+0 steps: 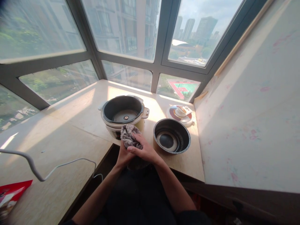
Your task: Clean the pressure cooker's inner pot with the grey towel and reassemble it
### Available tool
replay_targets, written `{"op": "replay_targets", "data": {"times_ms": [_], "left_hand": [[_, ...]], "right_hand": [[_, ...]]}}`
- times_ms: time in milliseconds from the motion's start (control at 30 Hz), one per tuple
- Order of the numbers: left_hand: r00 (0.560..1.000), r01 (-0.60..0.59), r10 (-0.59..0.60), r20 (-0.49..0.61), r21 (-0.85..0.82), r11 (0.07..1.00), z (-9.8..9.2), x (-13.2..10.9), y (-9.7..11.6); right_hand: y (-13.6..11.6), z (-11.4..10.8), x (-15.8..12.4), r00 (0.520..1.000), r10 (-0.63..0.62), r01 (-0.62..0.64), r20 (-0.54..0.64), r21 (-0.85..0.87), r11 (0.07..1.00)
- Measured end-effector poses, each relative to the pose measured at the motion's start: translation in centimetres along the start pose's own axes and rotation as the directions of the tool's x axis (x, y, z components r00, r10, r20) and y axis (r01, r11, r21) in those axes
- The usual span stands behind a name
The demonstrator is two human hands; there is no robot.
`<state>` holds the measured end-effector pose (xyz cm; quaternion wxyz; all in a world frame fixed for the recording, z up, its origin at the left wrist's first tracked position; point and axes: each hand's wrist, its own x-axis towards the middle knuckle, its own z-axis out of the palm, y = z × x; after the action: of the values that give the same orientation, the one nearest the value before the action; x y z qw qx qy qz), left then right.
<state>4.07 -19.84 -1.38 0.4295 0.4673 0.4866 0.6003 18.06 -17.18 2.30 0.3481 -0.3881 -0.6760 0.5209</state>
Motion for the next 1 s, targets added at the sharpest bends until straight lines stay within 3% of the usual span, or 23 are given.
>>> {"op": "replay_targets", "data": {"times_ms": [133, 233, 367, 467, 567, 633, 767, 900, 1000], "left_hand": [[0.988, -0.005, 0.002, -0.157, -0.02, 1.0, -0.1, -0.1, 0.1], [0.973, 0.022, -0.026, -0.23, -0.02, 1.0, -0.4, -0.1, 0.4], [0.911, 0.028, -0.025, -0.412, 0.001, 1.0, -0.8, 0.5, 0.7], [0.821, -0.03, 0.018, -0.571, -0.012, 0.999, -0.9, 0.8, 0.7], [0.749, -0.072, 0.043, -0.661, -0.017, 0.997, -0.5, 0.7, 0.8], [0.752, -0.078, 0.055, -0.657, -0.007, 0.997, 0.0, 0.4, 0.9], [0.819, -0.015, -0.007, -0.574, -0.034, 0.999, 1.2, -0.7, 1.2], [0.907, 0.157, -0.199, -0.37, -0.141, 0.978, 2.1, -1.8, 1.3], [0.934, 0.238, -0.288, -0.21, -0.232, 0.943, 1.9, -1.8, 1.0]], "right_hand": [[-1.3, 1.0, -0.7, 0.996, -0.078, 0.067, -0.037, -0.231, 0.971], [-1.9, 1.3, -1.9, 0.988, -0.151, 0.131, -0.045, -0.295, 0.946], [-0.4, 0.6, -3.8, 0.944, -0.221, 0.162, -0.246, -0.239, 0.958], [2.1, 0.1, -5.2, 0.92, -0.08, 0.066, -0.385, -0.049, 0.997], [4.3, 0.6, -6.1, 0.94, 0.18, -0.1, -0.289, 0.269, 0.958], [4.7, 1.2, -6.1, 0.945, 0.264, -0.157, -0.195, 0.436, 0.886], [3.3, 2.5, -5.0, 0.966, 0.202, -0.071, -0.163, 0.585, 0.808], [2.0, 2.7, -3.2, 0.949, 0.211, -0.026, -0.235, 0.608, 0.794], [1.9, 2.2, -2.2, 0.938, 0.205, 0.011, -0.279, 0.617, 0.787]]}}
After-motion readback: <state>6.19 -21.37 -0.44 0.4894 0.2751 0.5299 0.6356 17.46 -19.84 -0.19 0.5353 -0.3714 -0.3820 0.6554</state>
